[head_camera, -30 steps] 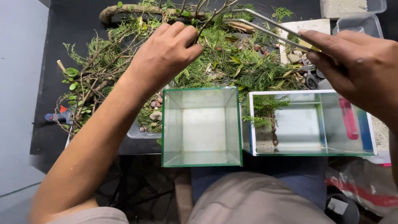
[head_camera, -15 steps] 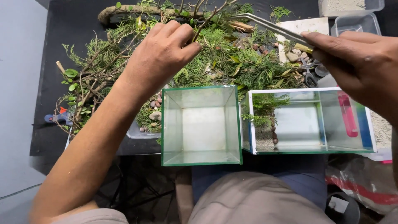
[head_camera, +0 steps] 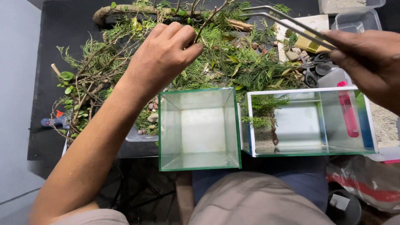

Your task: Assembling a small terrarium by selecting, trimming, and placing moss and plants into a glass container using scissors and tweezers.

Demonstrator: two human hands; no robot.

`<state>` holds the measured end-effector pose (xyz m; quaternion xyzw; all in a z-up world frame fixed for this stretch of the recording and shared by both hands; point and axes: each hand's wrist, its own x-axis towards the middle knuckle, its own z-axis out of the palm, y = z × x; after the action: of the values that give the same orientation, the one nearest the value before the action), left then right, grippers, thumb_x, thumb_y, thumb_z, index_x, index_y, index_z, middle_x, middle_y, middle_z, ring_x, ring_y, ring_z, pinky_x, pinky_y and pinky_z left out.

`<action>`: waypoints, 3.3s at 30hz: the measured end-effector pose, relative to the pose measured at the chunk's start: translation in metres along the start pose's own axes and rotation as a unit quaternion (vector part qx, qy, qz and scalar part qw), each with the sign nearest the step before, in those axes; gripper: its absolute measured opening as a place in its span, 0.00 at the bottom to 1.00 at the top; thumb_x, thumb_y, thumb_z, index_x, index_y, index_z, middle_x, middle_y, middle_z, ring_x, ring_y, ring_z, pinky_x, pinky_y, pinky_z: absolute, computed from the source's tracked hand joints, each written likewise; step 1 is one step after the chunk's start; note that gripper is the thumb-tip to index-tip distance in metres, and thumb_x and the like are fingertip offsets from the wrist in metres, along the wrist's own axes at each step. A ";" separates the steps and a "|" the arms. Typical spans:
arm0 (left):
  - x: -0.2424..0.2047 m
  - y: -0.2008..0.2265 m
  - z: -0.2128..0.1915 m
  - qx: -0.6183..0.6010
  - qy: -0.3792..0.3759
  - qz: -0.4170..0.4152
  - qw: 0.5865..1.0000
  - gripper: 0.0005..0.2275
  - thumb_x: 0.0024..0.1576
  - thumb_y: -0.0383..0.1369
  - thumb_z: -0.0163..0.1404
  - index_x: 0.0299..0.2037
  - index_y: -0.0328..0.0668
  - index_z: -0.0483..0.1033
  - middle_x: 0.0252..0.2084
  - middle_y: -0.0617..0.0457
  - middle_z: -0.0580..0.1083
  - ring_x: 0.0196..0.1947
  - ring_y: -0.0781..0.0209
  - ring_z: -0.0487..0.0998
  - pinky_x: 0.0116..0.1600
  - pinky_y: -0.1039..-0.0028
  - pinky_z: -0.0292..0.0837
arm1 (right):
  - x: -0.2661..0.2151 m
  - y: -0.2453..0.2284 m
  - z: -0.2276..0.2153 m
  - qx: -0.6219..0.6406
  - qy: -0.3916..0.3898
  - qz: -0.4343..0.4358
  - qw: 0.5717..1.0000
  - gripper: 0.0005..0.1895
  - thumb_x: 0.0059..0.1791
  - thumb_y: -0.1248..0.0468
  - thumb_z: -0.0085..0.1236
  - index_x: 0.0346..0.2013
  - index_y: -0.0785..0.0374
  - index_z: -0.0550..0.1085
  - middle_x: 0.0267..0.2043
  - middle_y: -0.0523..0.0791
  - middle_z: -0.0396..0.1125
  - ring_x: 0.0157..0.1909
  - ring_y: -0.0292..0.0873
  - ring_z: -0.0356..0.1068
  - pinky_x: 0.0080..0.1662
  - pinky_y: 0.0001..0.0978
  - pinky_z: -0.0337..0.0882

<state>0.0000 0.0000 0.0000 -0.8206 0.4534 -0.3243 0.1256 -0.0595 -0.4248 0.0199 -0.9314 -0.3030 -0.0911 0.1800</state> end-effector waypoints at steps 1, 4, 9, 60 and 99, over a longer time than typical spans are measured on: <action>0.002 0.001 -0.001 -0.004 0.010 -0.001 1.000 0.11 0.51 0.22 0.59 0.36 0.49 0.72 0.39 0.56 0.68 0.38 0.61 0.69 0.42 0.74 0.68 | 0.002 -0.006 -0.002 0.007 -0.007 0.005 1.000 0.25 0.62 0.73 0.53 0.74 0.83 0.73 0.30 0.58 0.63 0.33 0.57 0.63 0.40 0.48 0.61; 0.004 0.005 0.005 -0.025 -0.009 0.006 1.000 0.08 0.56 0.27 0.63 0.41 0.47 0.77 0.42 0.55 0.72 0.41 0.64 0.75 0.46 0.74 0.79 | 0.012 -0.032 -0.004 0.017 0.006 0.015 1.000 0.21 0.63 0.74 0.56 0.71 0.80 0.76 0.33 0.56 0.67 0.33 0.53 0.65 0.42 0.43 0.63; 0.008 0.007 -0.005 -0.025 0.010 0.011 1.000 0.10 0.55 0.24 0.62 0.42 0.48 0.76 0.43 0.55 0.71 0.41 0.63 0.74 0.45 0.74 0.76 | 0.014 -0.039 -0.006 0.000 0.015 -0.013 1.000 0.20 0.63 0.74 0.57 0.70 0.80 0.77 0.39 0.57 0.71 0.38 0.54 0.70 0.46 0.44 0.68; 0.028 0.029 -0.001 -0.095 0.018 -0.003 0.995 0.10 0.56 0.23 0.62 0.44 0.42 0.76 0.45 0.51 0.72 0.42 0.59 0.74 0.49 0.69 0.80 | -0.053 0.064 0.014 0.120 0.036 0.124 0.984 0.25 0.69 0.71 0.44 0.80 0.82 0.68 0.46 0.63 0.60 0.37 0.57 0.67 0.40 0.43 0.68; 0.040 -0.005 0.030 -0.418 -0.165 -0.032 0.893 0.17 0.55 0.23 0.58 0.55 0.41 0.80 0.57 0.38 0.76 0.51 0.43 0.79 0.54 0.58 0.79 | -0.106 0.145 0.051 0.159 -0.032 0.264 0.951 0.26 0.65 0.73 0.43 0.79 0.73 0.68 0.40 0.57 0.64 0.29 0.48 0.55 0.29 0.39 0.56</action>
<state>0.0379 -0.0331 -0.0038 -0.8532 0.4933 0.0311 -0.1667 -0.0549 -0.5698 -0.0973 -0.9399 -0.0624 0.0383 0.3335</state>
